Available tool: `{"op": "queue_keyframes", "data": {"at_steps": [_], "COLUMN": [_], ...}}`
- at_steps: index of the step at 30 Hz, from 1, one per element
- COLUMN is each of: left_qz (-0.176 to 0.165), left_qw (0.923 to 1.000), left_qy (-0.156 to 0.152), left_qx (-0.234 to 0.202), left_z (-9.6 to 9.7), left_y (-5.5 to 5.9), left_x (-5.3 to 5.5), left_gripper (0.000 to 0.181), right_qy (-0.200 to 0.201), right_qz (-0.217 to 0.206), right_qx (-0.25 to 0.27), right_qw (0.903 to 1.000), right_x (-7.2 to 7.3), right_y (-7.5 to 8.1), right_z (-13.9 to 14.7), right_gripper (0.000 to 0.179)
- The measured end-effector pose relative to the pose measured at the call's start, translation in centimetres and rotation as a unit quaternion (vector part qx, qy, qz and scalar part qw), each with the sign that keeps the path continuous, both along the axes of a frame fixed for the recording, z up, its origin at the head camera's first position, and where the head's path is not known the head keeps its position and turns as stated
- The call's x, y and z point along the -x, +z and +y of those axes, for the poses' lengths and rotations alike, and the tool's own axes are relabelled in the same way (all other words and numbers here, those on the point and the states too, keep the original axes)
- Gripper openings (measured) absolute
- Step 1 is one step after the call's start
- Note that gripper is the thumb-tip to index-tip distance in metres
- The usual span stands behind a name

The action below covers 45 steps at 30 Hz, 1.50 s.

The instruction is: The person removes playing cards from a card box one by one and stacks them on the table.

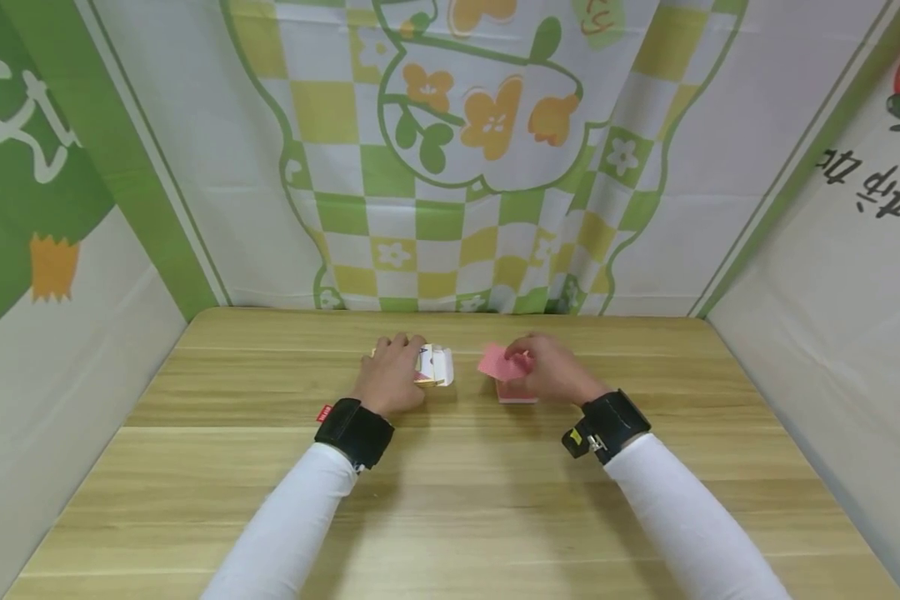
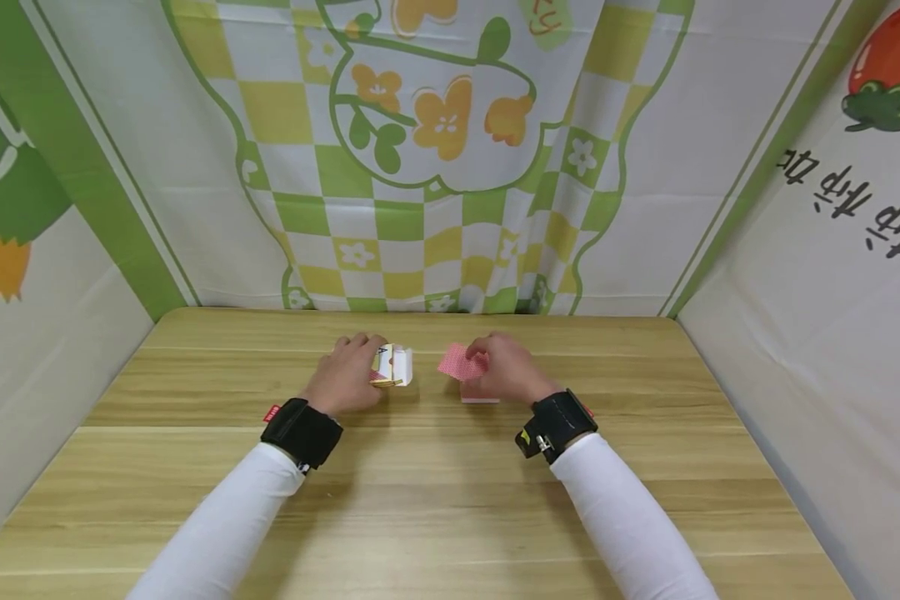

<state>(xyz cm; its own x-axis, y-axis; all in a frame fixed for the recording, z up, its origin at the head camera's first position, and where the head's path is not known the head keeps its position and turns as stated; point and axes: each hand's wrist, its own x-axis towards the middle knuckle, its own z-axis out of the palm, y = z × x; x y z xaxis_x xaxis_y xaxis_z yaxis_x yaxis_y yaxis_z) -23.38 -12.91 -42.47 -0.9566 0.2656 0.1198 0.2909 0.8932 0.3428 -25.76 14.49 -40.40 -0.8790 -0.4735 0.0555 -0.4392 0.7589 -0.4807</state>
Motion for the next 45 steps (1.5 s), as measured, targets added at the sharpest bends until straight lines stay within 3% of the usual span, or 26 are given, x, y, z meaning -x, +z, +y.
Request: {"op": "queue_keyframes", "data": {"at_steps": [10, 19, 26, 36, 45], "left_qz": [-0.01, -0.017, -0.017, -0.02, -0.019], "left_qw": [0.9999, 0.9998, 0.9998, 0.9997, 0.9997], "left_qy": [0.011, 0.007, 0.005, 0.011, 0.012], "left_qx": [-0.004, -0.002, 0.0, 0.001, 0.002], "left_z": [-0.9, -1.1, -1.0, -0.8, -0.7], "left_y": [-0.6, -0.9, -0.9, -0.6, -0.8], "left_x": [0.5, 0.7, 0.8, 0.9, 0.7], "left_gripper": [0.073, 0.074, 0.073, 0.073, 0.073], "right_qy": [-0.121, -0.194, -0.21, -0.2, -0.216], "right_qz": [-0.005, 0.013, -0.001, 0.005, 0.007], "right_qx": [-0.008, -0.017, -0.046, -0.085, -0.116], "right_qw": [0.9926, 0.9807, 0.9767, 0.976, 0.9693], "right_x": [0.1, -0.2, -0.2, 0.2, 0.5], "right_y": [-0.7, -1.4, -1.6, -1.5, -2.0], "right_z": [0.2, -0.5, -1.3, -2.1, -3.0], "right_gripper": [0.047, 0.05, 0.057, 0.047, 0.043]}}
